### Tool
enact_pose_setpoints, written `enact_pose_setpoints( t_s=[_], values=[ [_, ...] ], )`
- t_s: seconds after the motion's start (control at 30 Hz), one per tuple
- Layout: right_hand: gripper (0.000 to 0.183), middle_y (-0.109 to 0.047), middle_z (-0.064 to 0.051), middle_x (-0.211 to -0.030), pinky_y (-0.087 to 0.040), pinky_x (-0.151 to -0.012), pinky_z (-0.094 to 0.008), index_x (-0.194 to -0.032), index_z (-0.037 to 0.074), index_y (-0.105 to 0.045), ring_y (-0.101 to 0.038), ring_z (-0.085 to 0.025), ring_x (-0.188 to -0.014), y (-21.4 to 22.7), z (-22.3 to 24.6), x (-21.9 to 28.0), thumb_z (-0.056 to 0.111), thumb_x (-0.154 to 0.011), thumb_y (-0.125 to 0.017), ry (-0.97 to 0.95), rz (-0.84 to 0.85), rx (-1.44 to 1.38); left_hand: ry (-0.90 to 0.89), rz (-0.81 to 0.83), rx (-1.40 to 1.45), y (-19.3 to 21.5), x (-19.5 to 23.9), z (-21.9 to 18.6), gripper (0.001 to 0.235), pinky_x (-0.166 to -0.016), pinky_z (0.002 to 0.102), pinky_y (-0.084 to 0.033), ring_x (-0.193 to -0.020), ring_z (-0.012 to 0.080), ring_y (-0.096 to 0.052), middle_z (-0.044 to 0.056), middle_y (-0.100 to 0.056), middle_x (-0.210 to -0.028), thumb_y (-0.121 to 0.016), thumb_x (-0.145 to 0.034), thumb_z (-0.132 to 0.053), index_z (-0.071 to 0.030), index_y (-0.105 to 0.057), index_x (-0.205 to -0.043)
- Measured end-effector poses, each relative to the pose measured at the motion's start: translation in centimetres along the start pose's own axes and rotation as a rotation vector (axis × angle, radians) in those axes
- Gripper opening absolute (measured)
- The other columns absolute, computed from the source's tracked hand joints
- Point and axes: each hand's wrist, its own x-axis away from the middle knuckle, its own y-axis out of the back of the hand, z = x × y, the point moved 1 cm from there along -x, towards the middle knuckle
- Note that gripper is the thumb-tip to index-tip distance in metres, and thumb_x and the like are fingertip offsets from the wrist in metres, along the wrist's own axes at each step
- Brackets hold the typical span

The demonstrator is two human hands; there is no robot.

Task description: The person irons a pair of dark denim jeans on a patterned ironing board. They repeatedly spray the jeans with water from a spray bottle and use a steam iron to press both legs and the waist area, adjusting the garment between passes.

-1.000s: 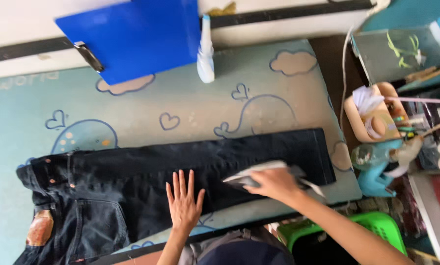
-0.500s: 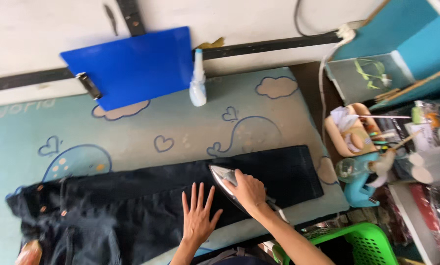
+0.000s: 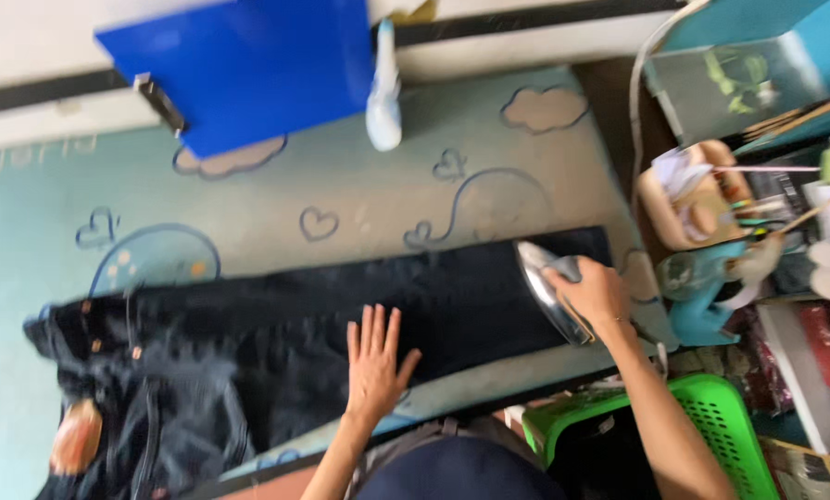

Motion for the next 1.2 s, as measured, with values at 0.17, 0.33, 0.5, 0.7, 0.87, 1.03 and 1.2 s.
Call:
enact_pose_setpoints(
  t_s=[0.17, 0.33, 0.5, 0.7, 0.87, 1.03, 1.2],
  values=[
    [0.054, -0.079, -0.024, -0.089, -0.06, -0.082, -0.057, -0.094, 0.007, -0.075, -0.077, -0.046, -0.096, 0.0, 12.3, 8.9, 0.06, -0.09, -0.066, 0.385, 0.123, 0.063, 0.264, 0.0, -0.149, 1.9, 4.1, 3.0, 0.089, -0.129, 0.062, -0.016, -0.16, 0.0396, -0.026, 0.019, -0.037, -0.169, -0.054, -0.095, -0.07, -0.019, -0.038, -0.166],
    [0.047, -0.068, -0.007, -0.061, -0.045, -0.041, -0.048, -0.095, 0.02, -0.067, -0.068, -0.035, -0.053, -8.8, 19.9, 8.9, 0.068, -0.093, -0.068, 0.659, -0.139, 0.097, 0.31, -0.01, -0.143, 2.4, 4.5, 3.5, 0.096, -0.131, 0.059, -0.012, -0.163, 0.0379, -0.019, 0.019, -0.027, -0.174, -0.046, -0.094, -0.077, -0.02, -0.029, -0.169],
    [0.041, -0.075, -0.015, -0.086, -0.055, -0.064, -0.056, -0.099, 0.015, -0.06, -0.074, -0.045, -0.083, -5.1, 19.7, 7.7, 0.056, -0.106, -0.057, 0.306, 0.158, 0.074, 0.321, -0.009, -0.164, 2.6, 4.7, 3.4, 0.109, -0.131, 0.057, -0.014, -0.164, 0.0356, -0.02, 0.018, -0.029, -0.174, -0.047, -0.084, -0.088, -0.022, -0.028, -0.17],
    [0.061, -0.075, -0.025, -0.094, -0.052, -0.07, -0.057, -0.099, 0.006, -0.07, -0.071, -0.048, -0.087, 1.0, 6.5, 3.4, 0.066, -0.101, -0.059, -0.22, -0.079, -0.061, 0.308, 0.005, -0.123, 3.3, 4.3, 3.3, 0.107, -0.131, 0.058, -0.012, -0.164, 0.0363, -0.015, 0.017, -0.025, -0.175, -0.042, -0.089, -0.087, -0.021, -0.024, -0.171],
    [0.067, -0.073, -0.029, -0.091, -0.05, -0.065, -0.063, -0.09, 0.002, -0.071, -0.068, -0.055, -0.089, -3.6, -1.9, -2.0, 0.069, -0.095, -0.068, -0.109, -0.197, -0.037, 0.338, -0.007, -0.069, 2.7, 4.2, 3.1, 0.105, -0.129, 0.062, -0.009, -0.164, 0.0394, -0.013, 0.022, -0.023, -0.174, -0.053, -0.087, -0.08, -0.019, -0.028, -0.169],
    [0.045, -0.077, -0.018, -0.093, -0.054, -0.07, -0.055, -0.1, 0.012, -0.077, -0.073, -0.046, -0.087, 0.0, 13.2, 7.9, 0.054, -0.094, -0.063, -0.088, 0.185, -0.017, 0.238, -0.143, -0.013, 2.9, 1.2, -0.2, 0.065, -0.127, 0.064, -0.022, -0.16, 0.0448, -0.024, 0.028, -0.032, -0.169, -0.054, -0.106, -0.047, -0.005, -0.05, -0.155],
    [0.047, -0.074, -0.014, -0.079, -0.055, -0.059, -0.057, -0.095, 0.018, -0.06, -0.074, -0.044, -0.076, -7.1, 13.3, 7.1, 0.065, -0.101, -0.059, 0.249, 0.014, 0.102, 0.085, 0.019, -0.118, 0.7, -1.0, -3.0, 0.085, -0.128, 0.062, -0.017, -0.162, 0.0398, -0.021, 0.018, -0.035, -0.17, -0.048, -0.1, -0.064, -0.012, -0.034, -0.166]
  ],
)
